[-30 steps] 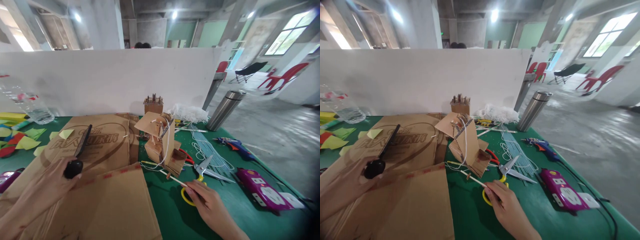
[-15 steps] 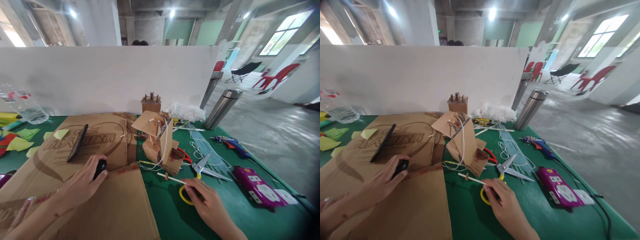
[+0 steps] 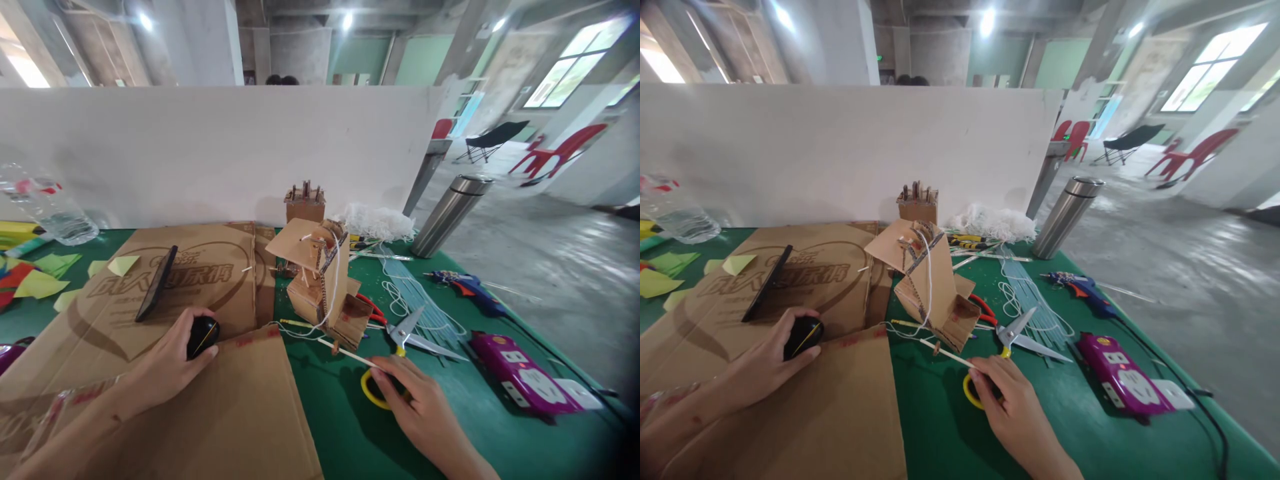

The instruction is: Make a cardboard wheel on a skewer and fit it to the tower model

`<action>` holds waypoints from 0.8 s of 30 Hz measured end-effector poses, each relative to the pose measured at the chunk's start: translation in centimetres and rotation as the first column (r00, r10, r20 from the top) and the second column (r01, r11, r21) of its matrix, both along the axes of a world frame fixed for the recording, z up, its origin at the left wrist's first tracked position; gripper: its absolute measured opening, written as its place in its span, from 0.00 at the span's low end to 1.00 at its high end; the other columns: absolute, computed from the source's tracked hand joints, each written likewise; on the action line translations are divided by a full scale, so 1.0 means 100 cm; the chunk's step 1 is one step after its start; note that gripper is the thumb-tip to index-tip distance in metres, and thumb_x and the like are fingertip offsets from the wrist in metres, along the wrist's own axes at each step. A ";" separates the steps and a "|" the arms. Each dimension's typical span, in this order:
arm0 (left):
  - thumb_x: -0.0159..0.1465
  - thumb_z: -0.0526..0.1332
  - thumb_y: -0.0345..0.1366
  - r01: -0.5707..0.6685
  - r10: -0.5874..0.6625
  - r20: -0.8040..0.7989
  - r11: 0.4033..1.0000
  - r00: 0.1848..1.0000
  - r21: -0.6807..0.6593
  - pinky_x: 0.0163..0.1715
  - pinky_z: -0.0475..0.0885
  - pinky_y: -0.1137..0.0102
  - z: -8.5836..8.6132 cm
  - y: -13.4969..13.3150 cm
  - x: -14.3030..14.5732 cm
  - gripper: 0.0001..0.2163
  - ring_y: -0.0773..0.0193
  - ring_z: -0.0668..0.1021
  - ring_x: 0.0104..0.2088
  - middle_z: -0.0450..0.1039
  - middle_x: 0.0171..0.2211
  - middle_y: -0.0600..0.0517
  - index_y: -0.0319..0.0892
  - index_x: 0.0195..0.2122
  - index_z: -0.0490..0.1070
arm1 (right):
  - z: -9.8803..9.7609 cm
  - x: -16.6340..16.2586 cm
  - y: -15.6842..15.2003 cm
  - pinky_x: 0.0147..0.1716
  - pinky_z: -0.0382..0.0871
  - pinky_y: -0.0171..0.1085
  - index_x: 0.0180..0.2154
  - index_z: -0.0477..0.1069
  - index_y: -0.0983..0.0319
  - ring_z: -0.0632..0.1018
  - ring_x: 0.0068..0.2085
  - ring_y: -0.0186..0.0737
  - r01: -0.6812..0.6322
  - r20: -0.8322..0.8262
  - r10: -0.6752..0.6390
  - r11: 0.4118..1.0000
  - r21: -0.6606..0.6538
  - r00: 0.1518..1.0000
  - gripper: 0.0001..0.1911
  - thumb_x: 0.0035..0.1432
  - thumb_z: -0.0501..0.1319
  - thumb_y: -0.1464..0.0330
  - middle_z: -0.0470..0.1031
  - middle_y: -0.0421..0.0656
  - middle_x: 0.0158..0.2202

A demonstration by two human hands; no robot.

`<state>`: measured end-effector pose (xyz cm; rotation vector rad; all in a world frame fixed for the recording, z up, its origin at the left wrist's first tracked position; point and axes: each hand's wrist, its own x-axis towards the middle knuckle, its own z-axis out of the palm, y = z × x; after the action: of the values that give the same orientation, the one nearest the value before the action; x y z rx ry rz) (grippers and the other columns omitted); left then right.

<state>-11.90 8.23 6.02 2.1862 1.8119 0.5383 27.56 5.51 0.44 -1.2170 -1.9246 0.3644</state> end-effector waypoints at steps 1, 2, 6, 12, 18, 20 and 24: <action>0.63 0.56 0.47 -0.022 0.022 0.013 1.000 1.000 -0.001 0.41 0.73 0.63 -0.001 0.001 0.000 0.17 0.56 0.79 0.39 0.71 0.44 0.49 0.47 0.50 0.58 | 0.000 0.000 0.000 0.29 0.74 0.34 0.41 0.74 0.58 0.78 0.31 0.39 0.003 0.001 -0.003 1.000 0.001 1.000 0.08 0.67 0.56 0.66 0.77 0.43 0.32; 0.62 0.57 0.48 -0.052 0.052 0.027 0.999 0.998 -0.002 0.40 0.73 0.63 -0.002 0.002 0.001 0.19 0.56 0.79 0.38 0.72 0.44 0.49 0.47 0.50 0.58 | -0.001 0.000 -0.001 0.29 0.74 0.34 0.41 0.74 0.58 0.78 0.31 0.39 0.006 0.004 -0.006 1.000 0.003 1.000 0.08 0.67 0.56 0.65 0.77 0.43 0.32; 0.54 0.64 0.53 -0.240 0.238 0.094 0.971 0.967 0.010 0.39 0.74 0.61 -0.006 0.007 0.003 0.27 0.52 0.78 0.40 0.72 0.42 0.49 0.45 0.49 0.59 | -0.002 0.001 -0.001 0.29 0.73 0.35 0.41 0.74 0.58 0.77 0.31 0.40 0.008 0.018 -0.008 1.000 0.002 1.000 0.09 0.67 0.56 0.65 0.77 0.44 0.31; 0.63 0.55 0.47 -0.193 0.189 0.047 0.977 0.981 0.088 0.52 0.68 0.56 -0.003 0.008 0.001 0.24 0.51 0.72 0.54 0.63 0.54 0.45 0.45 0.57 0.53 | 0.000 0.001 0.000 0.29 0.74 0.36 0.40 0.74 0.58 0.77 0.31 0.41 0.003 0.019 -0.003 1.000 -0.012 1.000 0.10 0.67 0.55 0.64 0.77 0.44 0.31; 0.68 0.49 0.43 -0.144 0.157 -0.193 0.986 0.969 0.078 0.52 0.67 0.54 0.021 0.006 -0.003 0.18 0.48 0.73 0.53 0.68 0.51 0.41 0.41 0.56 0.56 | 0.002 0.000 0.000 0.27 0.73 0.37 0.39 0.75 0.59 0.78 0.31 0.43 0.014 0.024 -0.013 0.999 -0.041 1.000 0.12 0.67 0.54 0.63 0.77 0.46 0.31; 0.66 0.52 0.49 -0.182 0.190 -0.292 0.982 0.937 0.055 0.49 0.67 0.49 0.032 0.005 -0.003 0.21 0.41 0.75 0.49 0.72 0.46 0.38 0.37 0.50 0.62 | 0.003 -0.001 0.000 0.27 0.73 0.37 0.39 0.75 0.58 0.78 0.31 0.42 0.008 0.021 -0.008 0.999 -0.031 1.000 0.11 0.67 0.55 0.63 0.77 0.45 0.31; 0.64 0.51 0.51 -0.158 0.172 -0.340 0.985 0.925 0.067 0.45 0.69 0.50 0.043 0.002 -0.005 0.21 0.40 0.75 0.47 0.73 0.44 0.38 0.37 0.47 0.65 | 0.005 -0.001 0.000 0.28 0.73 0.36 0.39 0.75 0.58 0.77 0.31 0.41 -0.013 0.029 0.014 1.000 -0.029 0.999 0.10 0.67 0.55 0.65 0.77 0.44 0.31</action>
<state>-12.37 8.47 10.31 2.2802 2.1949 0.2300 27.44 5.47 0.99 -1.2348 -1.9597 0.3841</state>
